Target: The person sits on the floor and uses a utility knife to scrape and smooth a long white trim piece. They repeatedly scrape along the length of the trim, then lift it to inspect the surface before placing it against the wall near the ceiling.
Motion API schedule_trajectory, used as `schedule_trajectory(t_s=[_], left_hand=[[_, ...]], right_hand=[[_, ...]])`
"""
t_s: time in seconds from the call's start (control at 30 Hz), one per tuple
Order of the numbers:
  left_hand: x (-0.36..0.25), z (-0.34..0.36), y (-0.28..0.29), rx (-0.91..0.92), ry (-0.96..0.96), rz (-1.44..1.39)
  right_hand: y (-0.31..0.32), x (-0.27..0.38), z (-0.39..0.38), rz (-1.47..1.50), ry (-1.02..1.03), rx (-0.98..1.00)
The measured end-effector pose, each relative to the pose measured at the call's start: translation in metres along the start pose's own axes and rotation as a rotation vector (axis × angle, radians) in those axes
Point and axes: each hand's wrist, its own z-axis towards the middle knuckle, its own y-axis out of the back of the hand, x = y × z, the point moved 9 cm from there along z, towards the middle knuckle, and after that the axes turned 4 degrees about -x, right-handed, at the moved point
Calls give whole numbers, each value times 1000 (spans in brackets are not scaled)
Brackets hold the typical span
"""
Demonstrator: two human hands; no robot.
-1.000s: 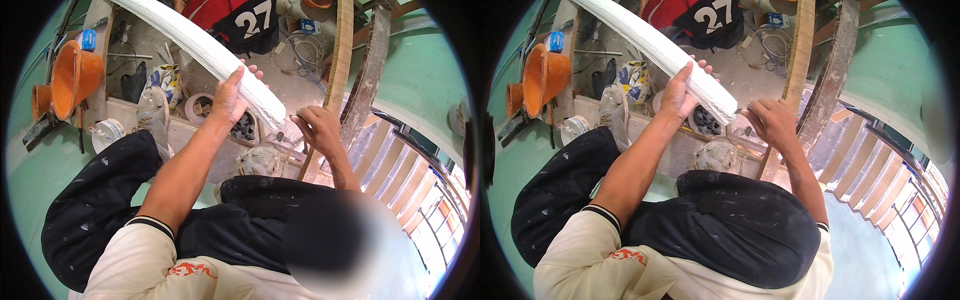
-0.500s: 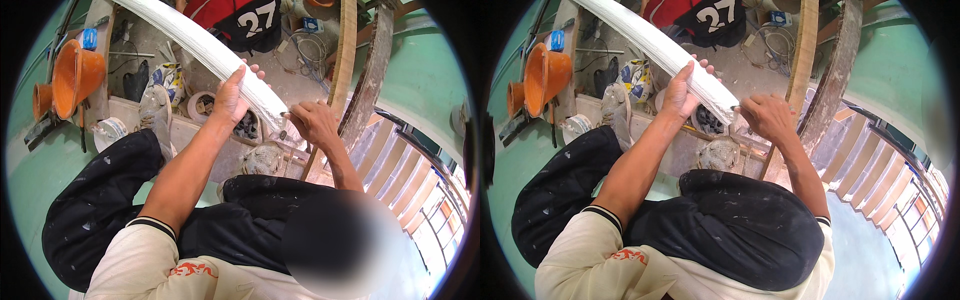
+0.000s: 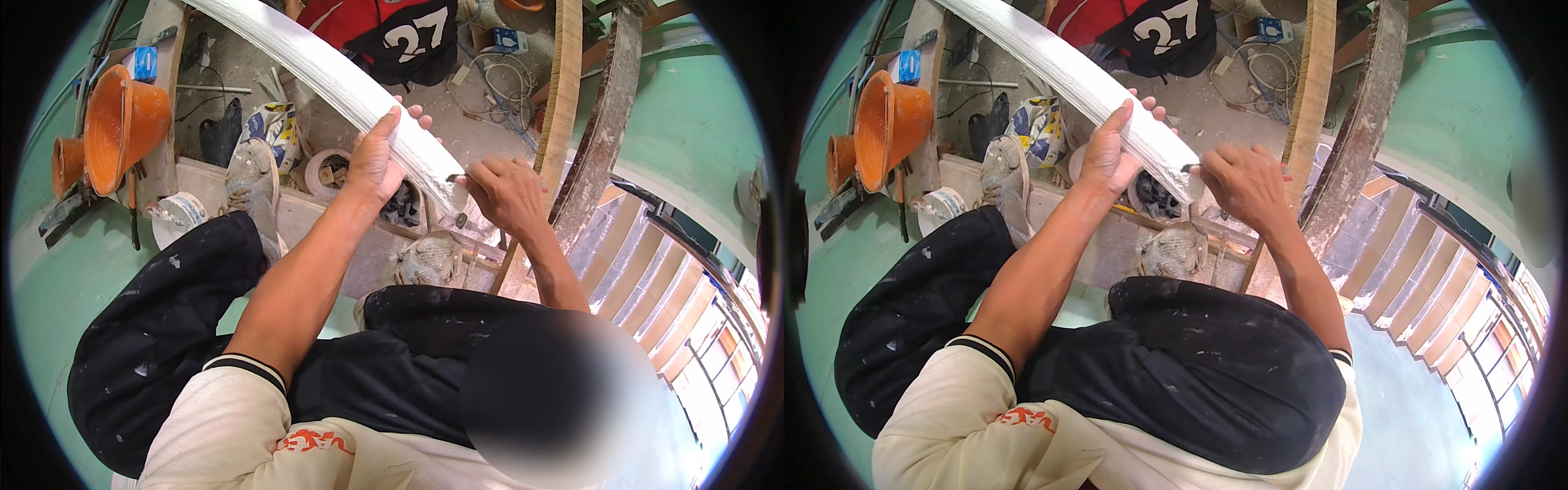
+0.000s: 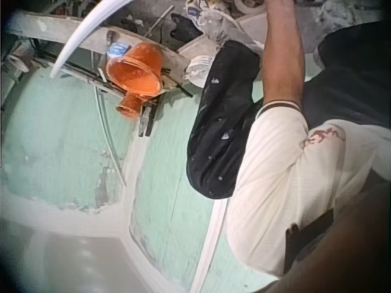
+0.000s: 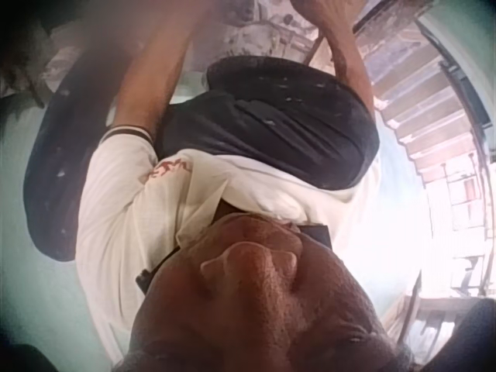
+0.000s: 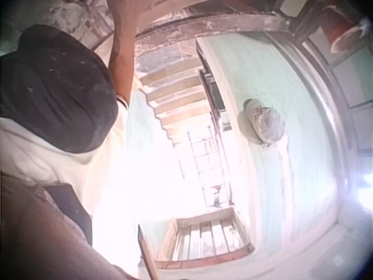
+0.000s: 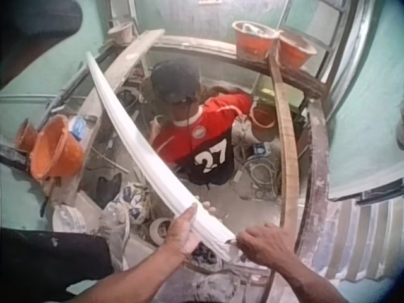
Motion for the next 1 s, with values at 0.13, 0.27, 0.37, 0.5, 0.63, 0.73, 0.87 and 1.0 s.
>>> schedule_trajectory(t_s=[0.13,0.27,0.37,0.5,0.63,0.73,0.87,1.0], left_hand=[[-1,-2,2,-5,21,-23],[1,-3,1,-24,22,3],[2,-4,-2,-15,15,6],[0,-2,-3,7,-6,6],[0,1,-4,14,-5,11],[0,-1,1,-3,-11,29],[-1,0,3,14,-7,14],[-5,2,4,6,-12,22]], right_hand=[[-3,-10,-27,18,-48,7],[2,-14,-47,25,-80,44],[6,-18,-53,41,-81,50],[10,-12,-29,41,-97,-68],[0,1,10,9,-54,-38],[-9,0,16,29,-36,15],[-11,1,-2,-39,-7,136],[-3,-8,-27,35,-25,136]])
